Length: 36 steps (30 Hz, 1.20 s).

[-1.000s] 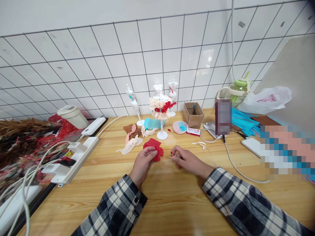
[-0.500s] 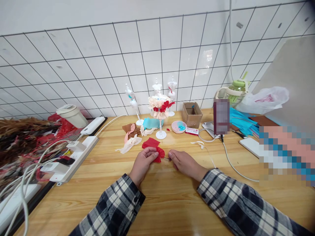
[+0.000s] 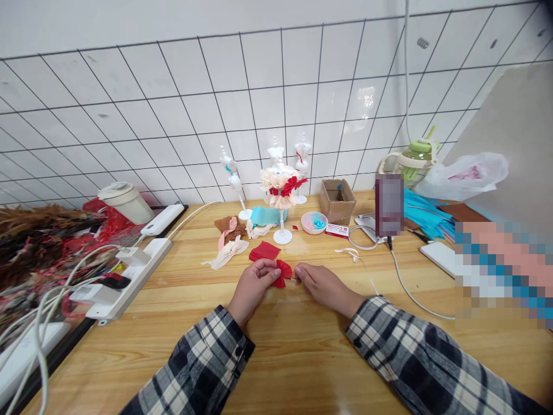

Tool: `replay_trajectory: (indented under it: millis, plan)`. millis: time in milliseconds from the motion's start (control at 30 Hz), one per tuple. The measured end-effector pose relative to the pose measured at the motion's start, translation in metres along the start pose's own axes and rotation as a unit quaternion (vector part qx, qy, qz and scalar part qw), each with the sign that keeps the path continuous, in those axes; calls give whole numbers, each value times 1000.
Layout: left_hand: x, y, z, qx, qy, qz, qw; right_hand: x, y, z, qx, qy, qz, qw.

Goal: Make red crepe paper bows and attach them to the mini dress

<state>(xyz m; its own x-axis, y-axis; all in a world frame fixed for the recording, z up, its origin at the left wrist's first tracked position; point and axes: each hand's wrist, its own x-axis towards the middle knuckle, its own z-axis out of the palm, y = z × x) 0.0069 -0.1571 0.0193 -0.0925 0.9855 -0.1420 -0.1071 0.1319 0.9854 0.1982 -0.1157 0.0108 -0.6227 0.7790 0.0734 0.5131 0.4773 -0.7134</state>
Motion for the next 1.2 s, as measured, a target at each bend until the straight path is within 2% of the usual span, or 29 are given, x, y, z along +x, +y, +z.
replay_trajectory:
  millis: [867,1200]
  plan:
    - [-3,1,2,11,-8,-2,1000,0,-1,-1,-48,-15,1,999]
    - [-3,2,2,9,-3,-4,1000,0,-1,-1,-30,-11,-4,999]
